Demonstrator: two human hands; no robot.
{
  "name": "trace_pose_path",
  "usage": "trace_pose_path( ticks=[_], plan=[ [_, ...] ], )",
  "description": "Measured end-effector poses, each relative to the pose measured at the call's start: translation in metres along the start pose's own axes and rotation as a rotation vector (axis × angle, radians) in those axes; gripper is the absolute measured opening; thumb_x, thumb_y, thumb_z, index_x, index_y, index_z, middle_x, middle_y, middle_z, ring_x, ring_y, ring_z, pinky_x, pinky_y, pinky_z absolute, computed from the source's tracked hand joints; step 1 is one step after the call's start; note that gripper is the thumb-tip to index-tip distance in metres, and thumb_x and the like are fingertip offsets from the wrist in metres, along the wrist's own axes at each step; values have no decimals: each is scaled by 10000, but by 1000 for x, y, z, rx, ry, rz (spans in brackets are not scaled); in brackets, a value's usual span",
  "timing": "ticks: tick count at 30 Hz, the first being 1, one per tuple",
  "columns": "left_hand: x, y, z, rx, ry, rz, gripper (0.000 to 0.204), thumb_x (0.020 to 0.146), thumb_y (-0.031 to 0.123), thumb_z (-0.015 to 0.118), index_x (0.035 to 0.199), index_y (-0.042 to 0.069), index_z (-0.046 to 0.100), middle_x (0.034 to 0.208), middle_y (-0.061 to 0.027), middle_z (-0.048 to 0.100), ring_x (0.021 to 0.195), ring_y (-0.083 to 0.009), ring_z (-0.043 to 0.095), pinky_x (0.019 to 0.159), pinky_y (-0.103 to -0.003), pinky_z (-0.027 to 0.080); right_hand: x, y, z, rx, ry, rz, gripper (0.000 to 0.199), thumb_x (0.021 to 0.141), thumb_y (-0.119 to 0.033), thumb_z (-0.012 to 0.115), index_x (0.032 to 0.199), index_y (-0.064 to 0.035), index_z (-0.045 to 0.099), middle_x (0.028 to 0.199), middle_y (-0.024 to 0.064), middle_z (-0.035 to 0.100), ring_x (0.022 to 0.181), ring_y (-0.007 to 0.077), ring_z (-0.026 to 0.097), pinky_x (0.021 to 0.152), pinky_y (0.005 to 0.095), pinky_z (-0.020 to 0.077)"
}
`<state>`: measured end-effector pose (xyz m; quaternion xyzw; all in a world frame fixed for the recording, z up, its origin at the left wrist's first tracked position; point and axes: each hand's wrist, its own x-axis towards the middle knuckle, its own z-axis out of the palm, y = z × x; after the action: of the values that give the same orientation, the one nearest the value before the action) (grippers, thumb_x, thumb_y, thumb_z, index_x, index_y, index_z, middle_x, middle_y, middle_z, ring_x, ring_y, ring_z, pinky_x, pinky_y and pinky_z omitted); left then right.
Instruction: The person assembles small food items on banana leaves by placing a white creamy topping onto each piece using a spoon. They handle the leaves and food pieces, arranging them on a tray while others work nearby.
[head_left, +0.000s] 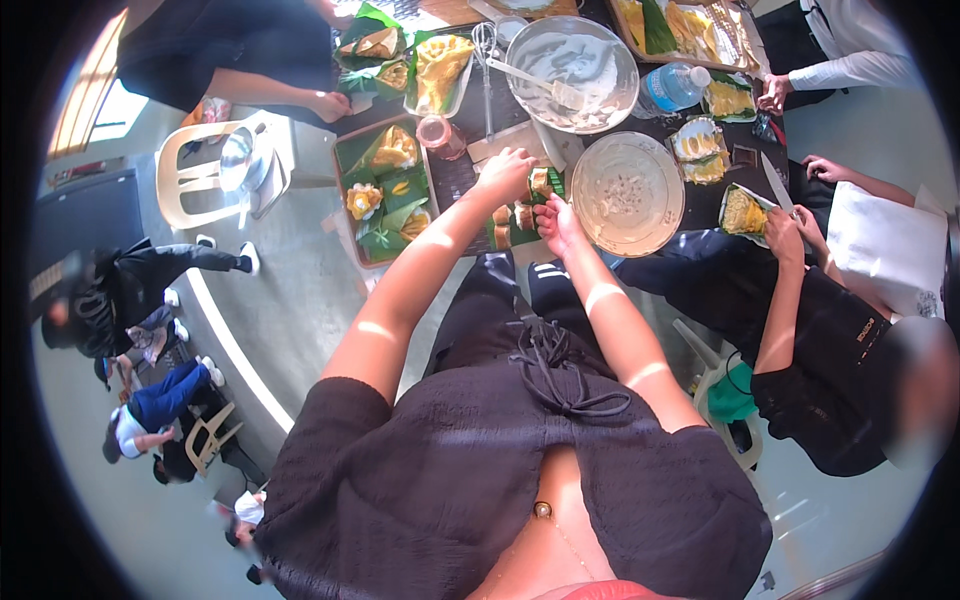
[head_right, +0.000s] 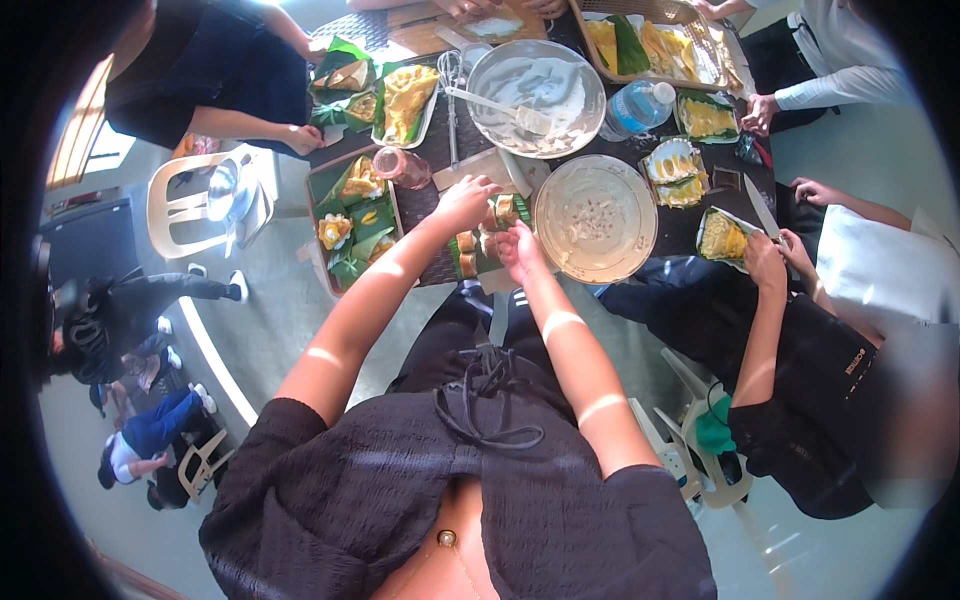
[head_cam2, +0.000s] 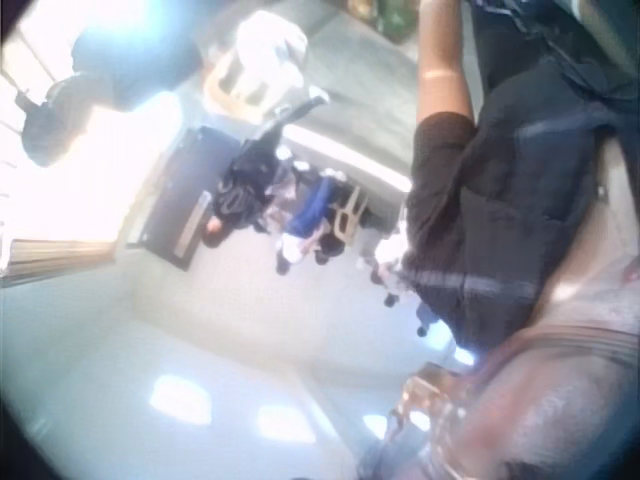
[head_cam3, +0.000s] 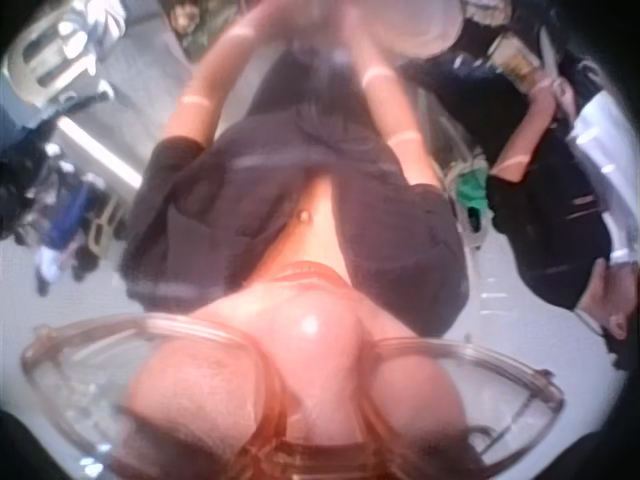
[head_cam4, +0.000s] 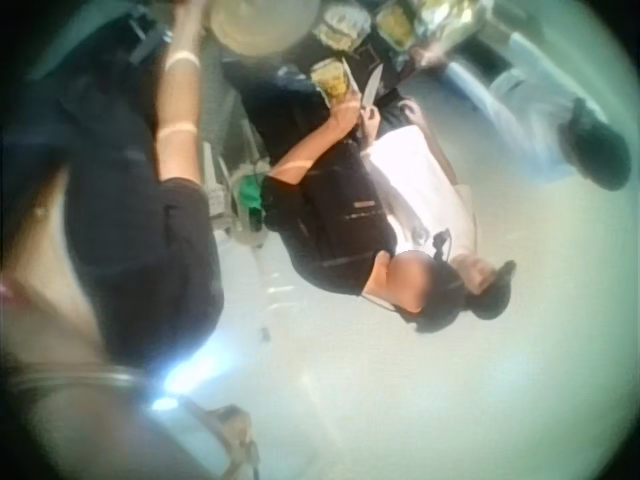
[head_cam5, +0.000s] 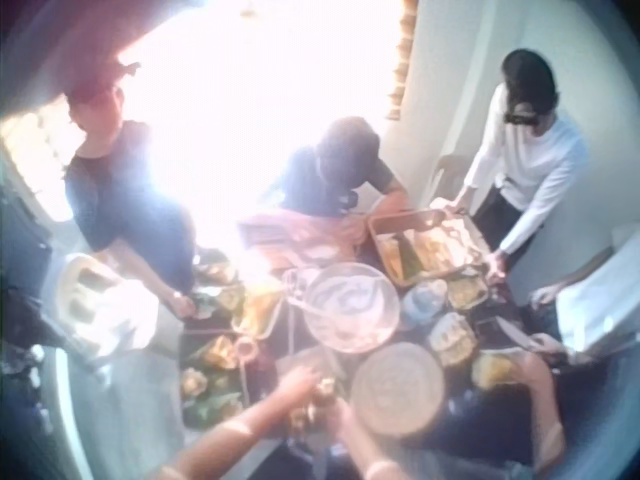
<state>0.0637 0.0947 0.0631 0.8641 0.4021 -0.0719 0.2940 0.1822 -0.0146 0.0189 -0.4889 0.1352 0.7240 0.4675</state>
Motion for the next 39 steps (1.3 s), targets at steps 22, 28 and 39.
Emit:
trace_pose_path(
  ticks=[22, 28, 39],
  plan=[
    [28, -8, 11, 149, -85, 190, 502, 586, 167, 645, 1065, 157, 495, 998, -65, 488, 989, -243, 428, 776, -373, 384, 2, 5, 20, 247, -74, -158, 225, 821, -149, 384, 1032, -119, 455, 615, 27, 474, 373, 57, 322, 306, 177, 219],
    [23, -1, 11, 201, -46, 148, 535, 579, 229, 663, 1078, 159, 483, 1007, -66, 491, 997, -248, 425, 786, -388, 362, -4, 8, 26, 117, 206, -194, 229, 805, -155, 412, 1020, -78, 436, 583, 42, 467, 355, 60, 312, 294, 194, 203],
    [28, 1, 13, 201, -24, 115, 514, 567, 252, 664, 1052, 179, 508, 954, -42, 521, 971, -223, 449, 778, -373, 345, -1, -12, 28, 18, 113, -25, 236, 856, -234, 362, 1033, -100, 441, 542, 12, 453, 334, 45, 276, 287, 175, 170]
  ],
)
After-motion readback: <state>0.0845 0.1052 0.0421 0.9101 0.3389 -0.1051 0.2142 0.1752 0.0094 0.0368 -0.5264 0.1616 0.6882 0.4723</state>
